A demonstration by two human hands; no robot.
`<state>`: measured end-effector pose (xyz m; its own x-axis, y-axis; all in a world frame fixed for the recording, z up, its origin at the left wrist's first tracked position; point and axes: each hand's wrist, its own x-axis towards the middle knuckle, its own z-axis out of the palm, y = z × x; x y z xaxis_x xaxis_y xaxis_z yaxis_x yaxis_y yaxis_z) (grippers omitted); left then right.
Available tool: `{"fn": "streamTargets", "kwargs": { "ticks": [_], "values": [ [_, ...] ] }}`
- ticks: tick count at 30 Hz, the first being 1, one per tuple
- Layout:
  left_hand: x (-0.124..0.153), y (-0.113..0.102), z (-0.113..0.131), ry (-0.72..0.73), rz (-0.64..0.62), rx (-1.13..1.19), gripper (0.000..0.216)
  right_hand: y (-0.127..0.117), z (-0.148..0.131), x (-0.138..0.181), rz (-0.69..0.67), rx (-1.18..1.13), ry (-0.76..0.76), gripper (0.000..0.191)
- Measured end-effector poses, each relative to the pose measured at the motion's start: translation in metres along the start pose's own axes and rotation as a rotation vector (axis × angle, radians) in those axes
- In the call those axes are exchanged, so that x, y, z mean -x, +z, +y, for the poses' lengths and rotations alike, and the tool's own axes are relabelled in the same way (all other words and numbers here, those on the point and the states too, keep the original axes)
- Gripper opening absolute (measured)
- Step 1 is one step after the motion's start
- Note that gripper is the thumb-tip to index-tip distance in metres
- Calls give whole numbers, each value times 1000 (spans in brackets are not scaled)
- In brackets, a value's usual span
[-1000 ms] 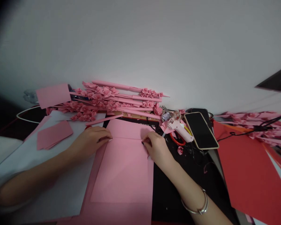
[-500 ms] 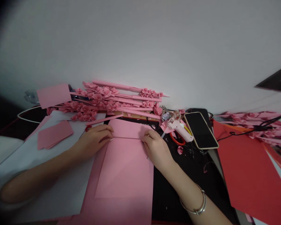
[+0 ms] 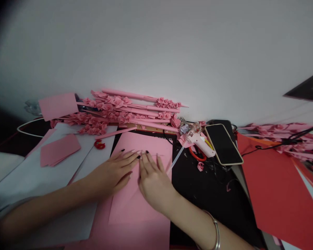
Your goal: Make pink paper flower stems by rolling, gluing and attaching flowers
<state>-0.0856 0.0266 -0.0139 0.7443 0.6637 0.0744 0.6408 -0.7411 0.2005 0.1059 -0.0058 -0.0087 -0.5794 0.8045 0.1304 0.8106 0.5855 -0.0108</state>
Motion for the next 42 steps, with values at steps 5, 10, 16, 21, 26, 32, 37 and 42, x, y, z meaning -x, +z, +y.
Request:
{"fn": "streamTargets", "kwargs": {
  "ticks": [5, 10, 16, 21, 26, 32, 37, 42],
  "values": [
    [1, 5, 3, -31, 34, -38, 47, -7, 11, 1, 29, -48, 40, 40],
    [10, -7, 3, -96, -23, -133, 42, -12, 35, 8, 76, 76, 187, 30],
    [11, -21, -2, -167, -25, -148, 35, -6, 50, 7, 133, 55, 194, 22],
    [6, -29, -14, -188, 85, -37, 31, -3, 61, 0, 254, -314, 217, 18],
    [-1, -30, -25, -221, 70, 57, 26, -4, 68, -3, 199, -471, 289, 18],
    [-3, -23, -29, -250, 100, 266, 26, -6, 68, -3, 195, -512, 278, 20],
    [-3, -25, -30, -197, 89, 314, 29, -5, 66, -2, 220, -503, 249, 19],
    [-4, -22, -31, -207, 78, 171, 28, -4, 62, -1, 211, -402, 245, 17]
  ]
}}
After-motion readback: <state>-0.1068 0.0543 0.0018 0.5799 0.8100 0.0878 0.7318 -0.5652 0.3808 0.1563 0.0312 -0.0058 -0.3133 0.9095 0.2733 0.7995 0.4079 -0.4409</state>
